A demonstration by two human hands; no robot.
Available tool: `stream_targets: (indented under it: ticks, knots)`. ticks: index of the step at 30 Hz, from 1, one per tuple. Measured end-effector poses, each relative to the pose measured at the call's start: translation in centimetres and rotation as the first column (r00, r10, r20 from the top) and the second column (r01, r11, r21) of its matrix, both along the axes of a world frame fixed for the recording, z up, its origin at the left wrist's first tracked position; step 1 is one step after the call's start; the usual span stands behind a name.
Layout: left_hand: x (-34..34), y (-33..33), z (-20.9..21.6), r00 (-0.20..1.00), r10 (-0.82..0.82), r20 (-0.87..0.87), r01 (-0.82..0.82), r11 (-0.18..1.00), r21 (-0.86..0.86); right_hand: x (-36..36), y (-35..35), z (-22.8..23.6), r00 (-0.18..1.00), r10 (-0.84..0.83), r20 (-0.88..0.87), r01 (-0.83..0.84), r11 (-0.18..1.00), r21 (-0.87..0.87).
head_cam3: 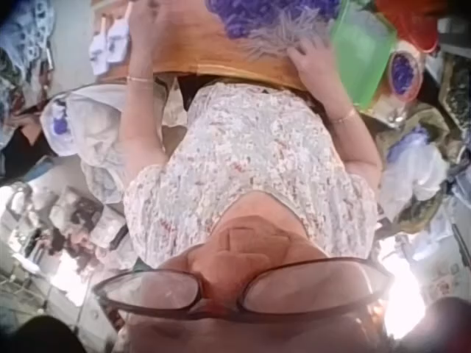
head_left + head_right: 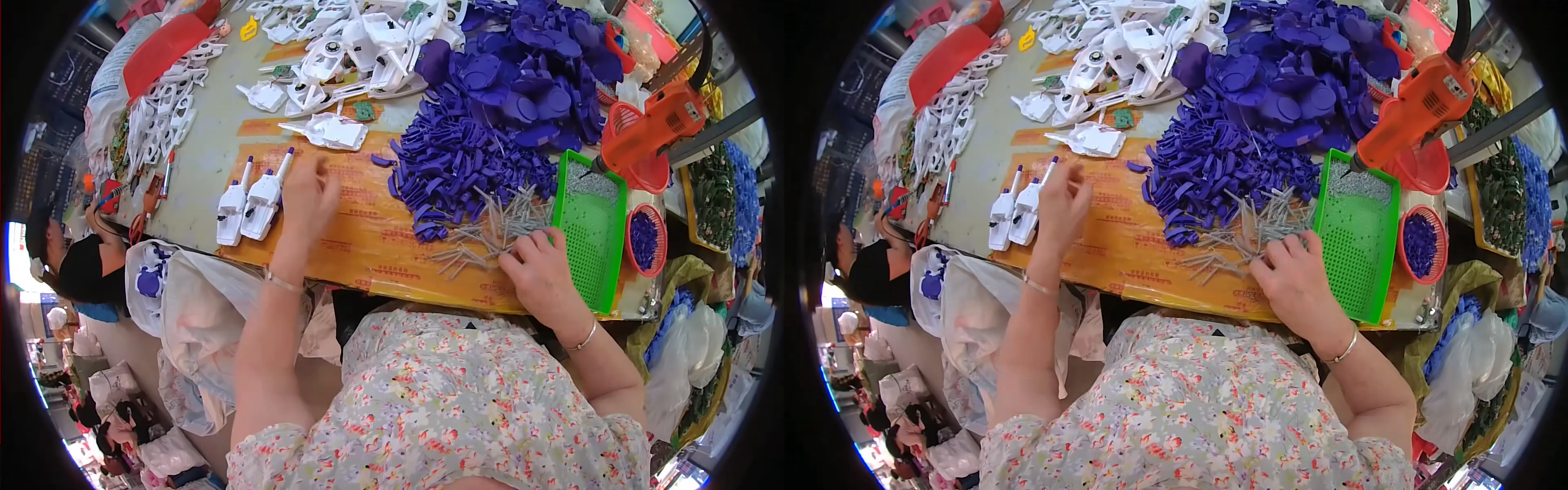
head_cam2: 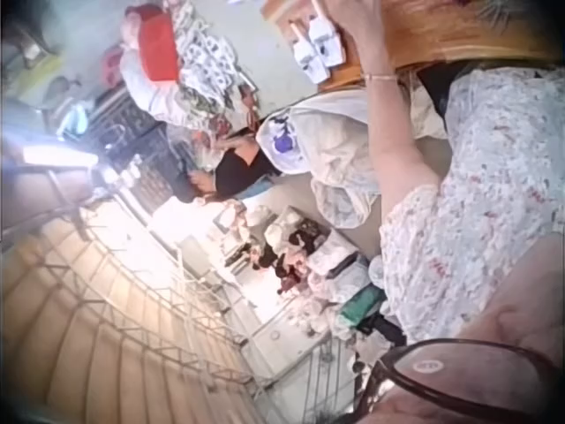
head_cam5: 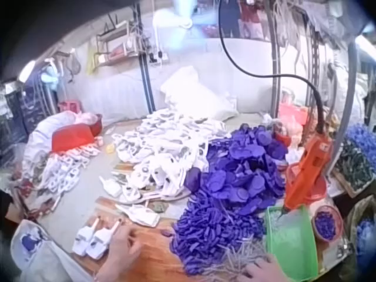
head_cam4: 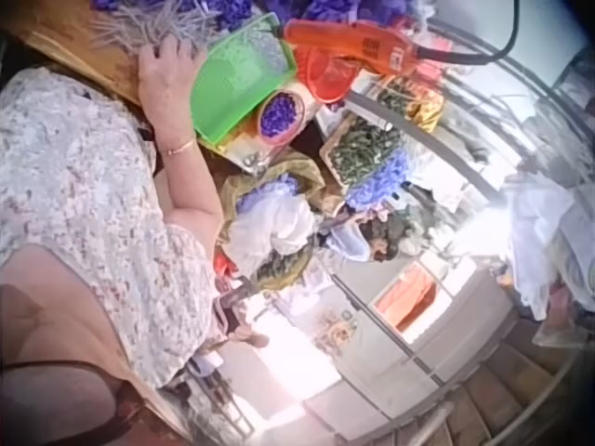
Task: The person assembles small handheld plastic devices by fitting internal gears, springs, and decorative plastic pieces into plastic housings, securing the parts with adhesive from a hot glue gun.
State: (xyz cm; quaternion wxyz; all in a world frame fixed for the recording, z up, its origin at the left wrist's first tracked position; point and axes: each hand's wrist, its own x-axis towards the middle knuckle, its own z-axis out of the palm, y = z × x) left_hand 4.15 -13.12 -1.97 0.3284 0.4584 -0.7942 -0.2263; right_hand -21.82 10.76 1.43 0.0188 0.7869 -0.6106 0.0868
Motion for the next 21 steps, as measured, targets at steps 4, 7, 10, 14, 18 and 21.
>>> stream_targets:
  ticks: [4, 7, 10, 14, 18, 21]
  knots:
    - [-2.1, -6.5, -1.0, 0.967, 0.232, 0.104, -0.209, 0.957, -0.200, 0.7, -0.7, 0.3, 0.986, -0.148, 0.071, 0.152, 0.986, -0.061]
    - [-3.6, -9.2, -1.1, 0.918, 0.379, 0.115, -0.378, 0.925, -0.034, 1.1, -0.7, 0.7, 0.957, -0.186, 0.221, 0.210, 0.974, -0.089]
    - [-3.9, -9.4, -1.2, 0.874, 0.468, 0.131, -0.480, 0.873, 0.090, 1.1, -0.4, 0.8, 0.940, -0.181, 0.289, 0.224, 0.966, -0.126]
    - [-2.2, -9.3, -2.0, 0.852, 0.524, 0.027, -0.524, 0.852, 0.003, 0.7, 0.0, 0.4, 0.904, -0.146, 0.402, 0.237, 0.953, -0.187]
    - [0.3, -6.7, 0.7, 0.865, 0.500, -0.030, -0.497, 0.850, -0.175, 0.6, 0.1, 0.2, 0.893, -0.122, 0.434, 0.241, 0.943, -0.230]
    - [1.0, -3.2, 4.4, 0.875, 0.453, -0.169, -0.483, 0.838, -0.255, 0.7, -0.1, 0.1, 0.879, -0.125, 0.460, 0.242, 0.949, -0.204]
